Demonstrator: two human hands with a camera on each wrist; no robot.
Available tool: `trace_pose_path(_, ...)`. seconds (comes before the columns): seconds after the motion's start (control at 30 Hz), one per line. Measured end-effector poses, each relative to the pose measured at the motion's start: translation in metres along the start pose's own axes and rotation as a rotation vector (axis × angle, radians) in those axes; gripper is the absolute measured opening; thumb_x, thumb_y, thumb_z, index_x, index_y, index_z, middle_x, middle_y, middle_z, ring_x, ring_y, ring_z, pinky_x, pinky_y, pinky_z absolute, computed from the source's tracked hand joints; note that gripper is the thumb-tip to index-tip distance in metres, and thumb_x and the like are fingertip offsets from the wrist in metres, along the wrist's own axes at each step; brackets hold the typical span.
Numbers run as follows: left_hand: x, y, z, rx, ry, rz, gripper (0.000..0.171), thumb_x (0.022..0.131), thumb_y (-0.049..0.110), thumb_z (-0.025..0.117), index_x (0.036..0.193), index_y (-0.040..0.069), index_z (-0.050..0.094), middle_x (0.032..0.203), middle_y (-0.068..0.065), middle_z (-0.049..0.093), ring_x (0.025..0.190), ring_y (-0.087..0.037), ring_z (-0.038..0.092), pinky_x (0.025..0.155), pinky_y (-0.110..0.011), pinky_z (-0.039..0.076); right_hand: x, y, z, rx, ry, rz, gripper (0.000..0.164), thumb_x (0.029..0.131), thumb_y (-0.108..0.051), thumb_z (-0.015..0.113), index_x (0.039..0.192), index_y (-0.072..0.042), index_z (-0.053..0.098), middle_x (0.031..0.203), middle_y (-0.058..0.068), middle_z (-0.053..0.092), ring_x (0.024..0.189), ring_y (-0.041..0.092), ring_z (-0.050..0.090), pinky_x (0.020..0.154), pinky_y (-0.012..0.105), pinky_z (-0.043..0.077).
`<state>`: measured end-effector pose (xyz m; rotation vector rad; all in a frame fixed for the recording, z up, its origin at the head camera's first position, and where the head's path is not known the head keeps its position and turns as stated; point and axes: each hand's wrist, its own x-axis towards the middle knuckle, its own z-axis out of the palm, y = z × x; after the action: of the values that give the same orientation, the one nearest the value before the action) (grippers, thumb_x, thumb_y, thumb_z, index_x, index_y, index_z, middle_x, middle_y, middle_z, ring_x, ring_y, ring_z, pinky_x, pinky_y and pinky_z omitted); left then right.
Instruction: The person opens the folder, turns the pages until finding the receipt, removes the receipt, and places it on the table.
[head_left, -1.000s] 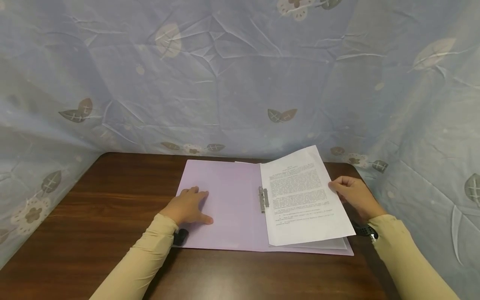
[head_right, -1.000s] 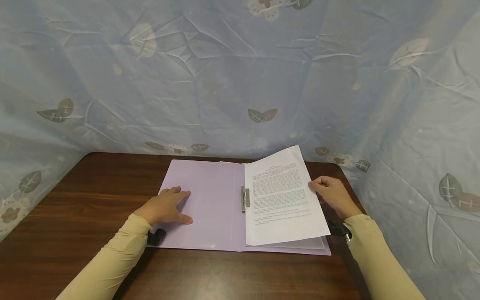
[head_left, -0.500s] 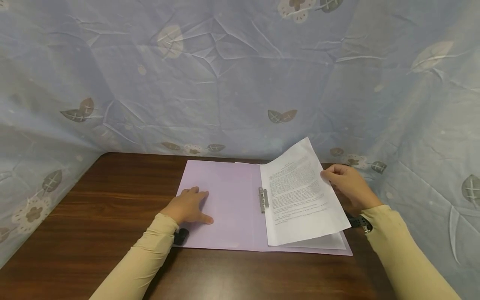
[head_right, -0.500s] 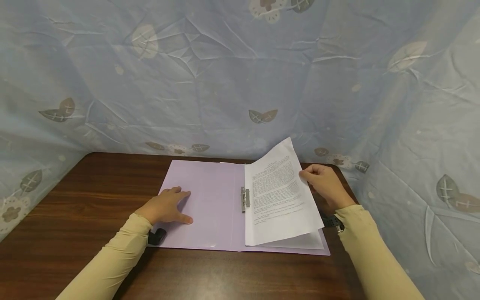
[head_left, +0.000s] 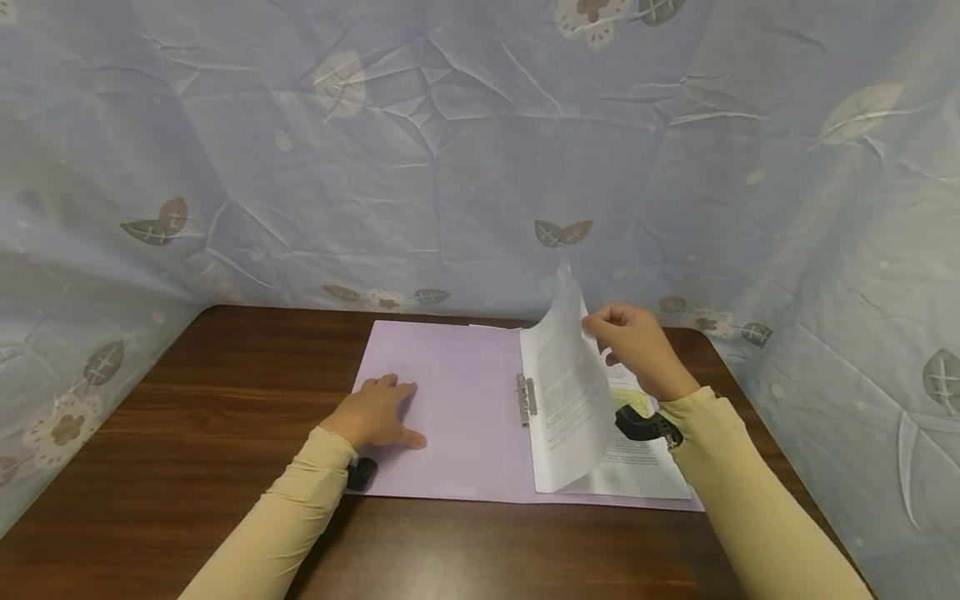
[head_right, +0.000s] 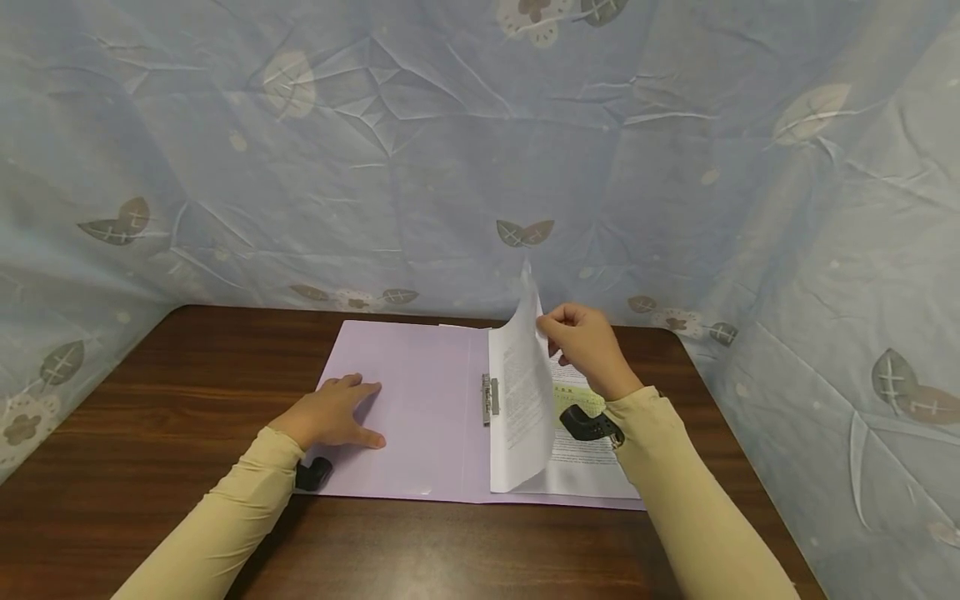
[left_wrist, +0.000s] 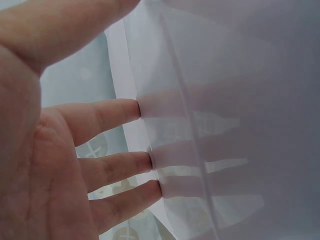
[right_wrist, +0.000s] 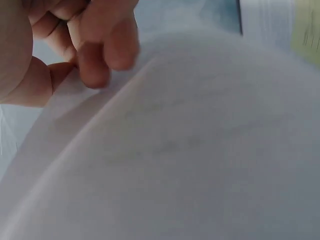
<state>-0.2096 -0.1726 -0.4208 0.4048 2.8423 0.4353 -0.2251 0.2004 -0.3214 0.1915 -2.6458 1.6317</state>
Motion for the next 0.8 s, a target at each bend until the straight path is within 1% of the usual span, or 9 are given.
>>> trace_pose_path(0.07, 0.0, 0.0, -0.001, 0.002, 0.001, -0.003, 0.097, 0.076, 0.054, 0.087, 0.152, 0.006, 0.05, 0.158, -0.03, 0.038, 0.145, -0.053, 0.035, 0.112, -0.069, 0.035, 0.003, -0.009, 0.012, 0.01, 0.007, -0.034, 0.024, 0.1, -0.022, 0.065, 0.096, 0.002, 0.065, 0.069, 0.0, 0.052, 0.063, 0.014, 0.048, 0.058, 0.028, 0.044)
trace_pose_path(0.17, 0.0, 0.0, 0.0, 0.008, -0.001, -0.004, 0.097, 0.077, 0.054, 0.087, 0.152, 0.006, 0.05, 0.158, -0.03, 0.038, 0.145, -0.052, 0.035, 0.112, -0.069, 0.035, 0.008, -0.021, 0.031, -0.024, 0.021, -0.073, 0.021, 0.098, -0.019, 0.065, 0.093, 0.001, 0.068, 0.068, -0.001, 0.05, 0.06, 0.014, 0.042, 0.058, 0.03, 0.039)
trace_pose_path(0.3, 0.0, 0.0, 0.0, 0.01, -0.005, -0.003, 0.097, 0.077, 0.056, 0.086, 0.153, 0.007, 0.05, 0.159, -0.03, 0.037, 0.146, -0.052, 0.035, 0.112, -0.069, 0.035, 0.014, -0.033, 0.059, -0.081, 0.026, -0.096, 0.018, 0.094, -0.018, 0.065, 0.09, -0.001, 0.07, 0.08, 0.001, 0.061, 0.075, 0.018, 0.05, 0.068, 0.032, 0.043)
trace_pose_path(0.37, 0.0, 0.0, -0.001, 0.007, -0.009, -0.002, 0.097, 0.077, 0.056, 0.086, 0.153, 0.007, 0.05, 0.16, -0.03, 0.036, 0.146, -0.052, 0.034, 0.112, -0.07, 0.034, 0.017, -0.037, 0.073, -0.084, 0.021, -0.098, 0.016, 0.091, -0.017, 0.065, 0.087, -0.003, 0.07, 0.084, 0.001, 0.064, 0.079, 0.019, 0.052, 0.07, 0.033, 0.044)
trace_pose_path(0.43, 0.001, 0.0, -0.002, 0.007, -0.002, 0.01, 0.093, 0.08, 0.056, 0.084, 0.152, 0.006, 0.051, 0.159, -0.03, 0.038, 0.145, -0.052, 0.036, 0.111, -0.07, 0.036, 0.02, -0.039, 0.086, -0.095, 0.016, -0.1, 0.014, 0.09, -0.017, 0.065, 0.083, -0.005, 0.069, 0.08, 0.002, 0.063, 0.078, 0.019, 0.053, 0.067, 0.032, 0.044)
trace_pose_path(0.5, 0.002, -0.001, -0.004, 0.013, 0.022, 0.028, 0.087, 0.083, 0.054, 0.082, 0.149, 0.005, 0.055, 0.155, -0.029, 0.044, 0.142, -0.051, 0.041, 0.108, -0.069, 0.039, 0.023, -0.04, 0.098, -0.129, 0.02, -0.111, 0.014, 0.089, -0.017, 0.065, 0.08, -0.007, 0.07, 0.074, 0.001, 0.06, 0.072, 0.018, 0.052, 0.061, 0.03, 0.043)
trace_pose_path(0.6, 0.004, -0.002, -0.008, 0.003, 0.101, 0.063, 0.07, 0.089, 0.048, 0.078, 0.141, 0.004, 0.062, 0.143, -0.025, 0.058, 0.133, -0.046, 0.054, 0.104, -0.064, 0.046, 0.026, -0.041, 0.114, -0.215, 0.025, -0.127, 0.016, 0.089, -0.019, 0.067, 0.077, -0.009, 0.07, 0.07, 0.0, 0.059, 0.067, 0.017, 0.051, 0.058, 0.029, 0.042)
trace_pose_path(0.67, 0.006, -0.002, -0.011, -0.055, 0.172, 0.079, 0.057, 0.092, 0.044, 0.075, 0.134, 0.005, 0.068, 0.133, -0.019, 0.067, 0.124, -0.04, 0.062, 0.101, -0.059, 0.05, 0.029, -0.041, 0.125, -0.284, 0.032, -0.127, 0.017, 0.089, -0.021, 0.067, 0.076, -0.01, 0.069, 0.073, 0.0, 0.061, 0.069, 0.017, 0.053, 0.06, 0.028, 0.043)
trace_pose_path(0.8, 0.009, 0.001, -0.02, -0.315, 0.276, 0.138, 0.035, 0.1, 0.042, 0.066, 0.117, 0.012, 0.076, 0.111, -0.006, 0.076, 0.105, -0.025, 0.069, 0.093, -0.048, 0.054, 0.031, -0.041, 0.145, -0.397, 0.027, -0.099, 0.016, 0.088, -0.024, 0.068, 0.077, -0.013, 0.068, 0.078, 0.0, 0.065, 0.071, 0.017, 0.055, 0.062, 0.029, 0.043)
